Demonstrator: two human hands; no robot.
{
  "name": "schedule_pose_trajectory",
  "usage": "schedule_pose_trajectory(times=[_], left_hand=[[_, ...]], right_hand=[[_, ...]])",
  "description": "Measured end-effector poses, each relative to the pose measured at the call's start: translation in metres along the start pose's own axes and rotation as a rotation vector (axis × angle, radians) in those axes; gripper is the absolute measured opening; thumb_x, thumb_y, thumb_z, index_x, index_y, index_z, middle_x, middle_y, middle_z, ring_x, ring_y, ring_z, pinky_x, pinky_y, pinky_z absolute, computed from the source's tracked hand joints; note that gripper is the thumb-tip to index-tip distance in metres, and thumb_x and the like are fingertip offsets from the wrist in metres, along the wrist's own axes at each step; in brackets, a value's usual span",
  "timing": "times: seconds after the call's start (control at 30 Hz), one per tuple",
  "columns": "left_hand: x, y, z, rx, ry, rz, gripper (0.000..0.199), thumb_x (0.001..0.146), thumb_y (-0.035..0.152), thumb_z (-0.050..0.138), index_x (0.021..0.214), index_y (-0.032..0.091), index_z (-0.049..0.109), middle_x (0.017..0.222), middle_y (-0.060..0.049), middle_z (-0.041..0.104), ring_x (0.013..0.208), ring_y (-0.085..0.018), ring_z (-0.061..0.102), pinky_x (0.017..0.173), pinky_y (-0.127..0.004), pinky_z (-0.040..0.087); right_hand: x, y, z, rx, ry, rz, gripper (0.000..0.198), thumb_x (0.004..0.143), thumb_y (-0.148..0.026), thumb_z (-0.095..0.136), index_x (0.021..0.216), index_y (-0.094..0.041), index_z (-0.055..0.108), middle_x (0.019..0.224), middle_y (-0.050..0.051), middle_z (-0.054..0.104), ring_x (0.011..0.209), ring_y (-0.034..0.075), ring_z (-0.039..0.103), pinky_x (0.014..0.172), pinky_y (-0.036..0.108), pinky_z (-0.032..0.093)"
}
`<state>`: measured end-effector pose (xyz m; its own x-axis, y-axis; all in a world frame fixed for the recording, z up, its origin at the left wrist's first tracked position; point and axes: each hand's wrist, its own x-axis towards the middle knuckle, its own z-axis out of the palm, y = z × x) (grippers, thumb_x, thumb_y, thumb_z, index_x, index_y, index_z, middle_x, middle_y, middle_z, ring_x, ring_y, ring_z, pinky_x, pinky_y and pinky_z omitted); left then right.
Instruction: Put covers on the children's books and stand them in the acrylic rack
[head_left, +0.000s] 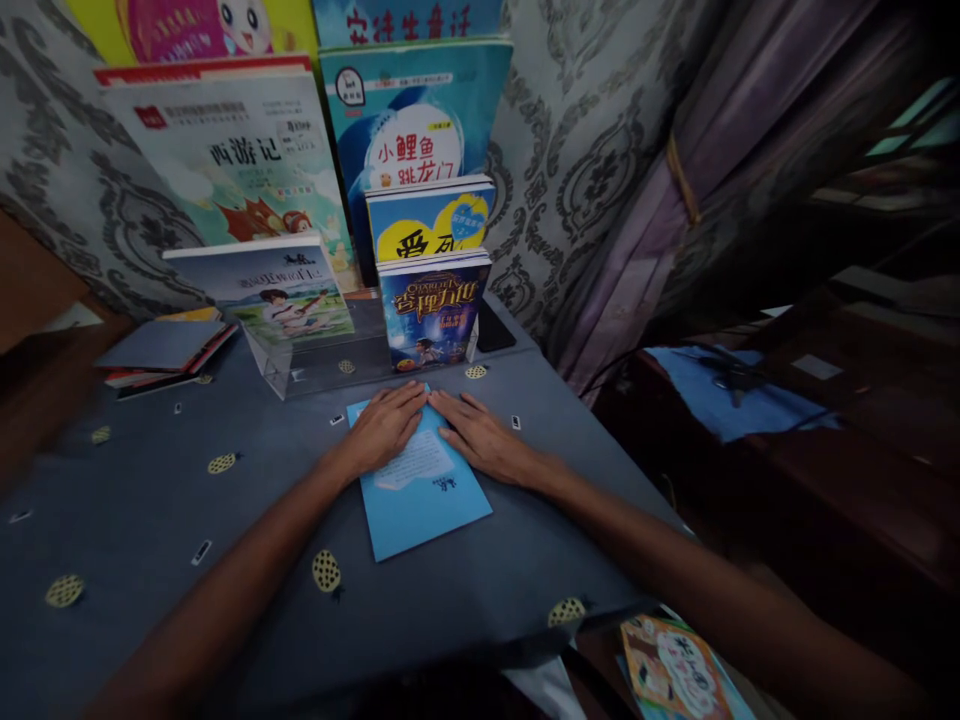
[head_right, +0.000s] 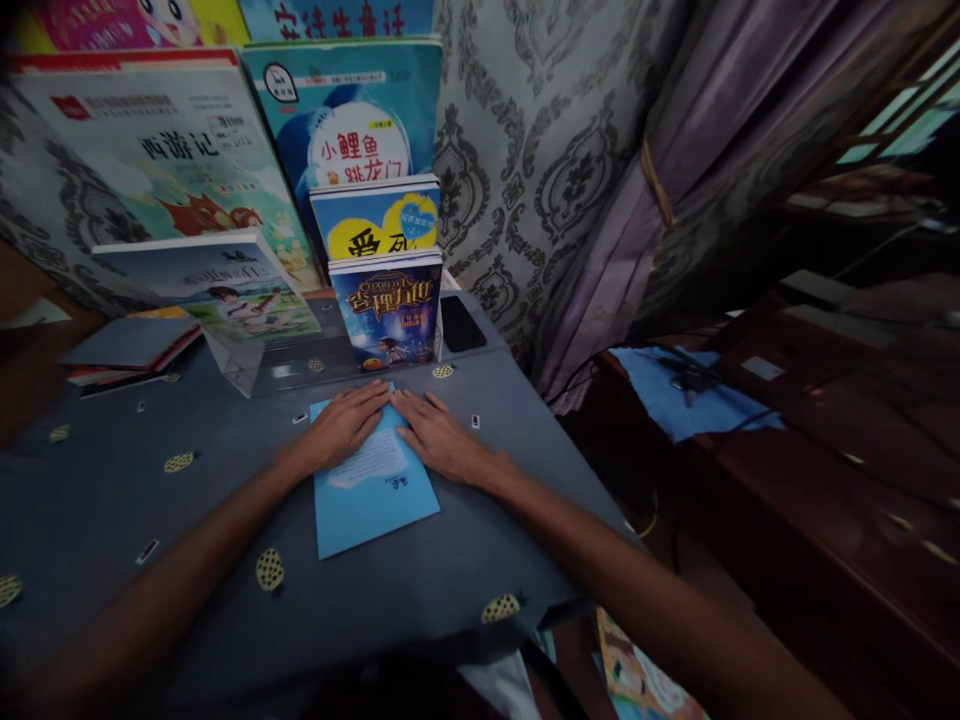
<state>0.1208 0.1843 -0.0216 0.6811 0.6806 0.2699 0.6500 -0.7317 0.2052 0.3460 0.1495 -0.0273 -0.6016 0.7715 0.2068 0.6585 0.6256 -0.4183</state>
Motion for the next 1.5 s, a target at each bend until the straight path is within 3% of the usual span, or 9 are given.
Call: schedule_pose_trajectory(times=[0.17,0.63,1.07,1.5], left_hand=[[-0.001,-0.001,0.000,-0.024,0.007,0.010,0.043,0.103,0.029,0.035,0.141,0.020,0.054,0.149,-0.008,0.053,0.144,-0.023,0.043,0.115,-0.048,0.038],[-0.003,0.006,-0.012,-0.061,-0.073,0.080,0.041,0.104,0.028,0.036,0.140,0.024,0.055,0.149,-0.005,0.053,0.146,-0.023,0.038,0.119,-0.053,0.030],[-0.005,0.006,-0.015,-0.099,-0.112,0.181,0.041,0.104,0.033,0.037,0.139,0.026,0.057,0.146,-0.004,0.056,0.146,-0.024,0.039,0.118,-0.055,0.029],[-0.011,0.018,-0.018,-0.100,-0.138,0.274,0.042,0.105,0.034,0.034,0.138,0.024,0.057,0.145,-0.005,0.058,0.144,-0.022,0.042,0.119,-0.053,0.027]], right_hand=[[-0.007,-0.006,-0.004,-0.017,-0.007,-0.007,0.055,0.106,-0.042,0.030,0.155,-0.018,0.034,0.159,0.013,0.038,0.150,0.025,0.031,0.122,0.056,0.026],[-0.027,-0.017,-0.006,-0.025,-0.034,-0.009,0.055,0.106,-0.039,0.031,0.153,-0.013,0.037,0.157,0.018,0.040,0.149,0.028,0.031,0.121,0.059,0.026],[-0.045,-0.021,-0.004,-0.037,-0.007,-0.036,0.052,0.106,-0.038,0.033,0.156,-0.024,0.031,0.157,0.011,0.042,0.148,0.024,0.034,0.121,0.057,0.027],[-0.075,-0.042,-0.012,-0.017,-0.038,-0.006,0.050,0.105,-0.030,0.036,0.155,-0.024,0.033,0.157,0.009,0.042,0.149,0.021,0.033,0.123,0.054,0.026]])
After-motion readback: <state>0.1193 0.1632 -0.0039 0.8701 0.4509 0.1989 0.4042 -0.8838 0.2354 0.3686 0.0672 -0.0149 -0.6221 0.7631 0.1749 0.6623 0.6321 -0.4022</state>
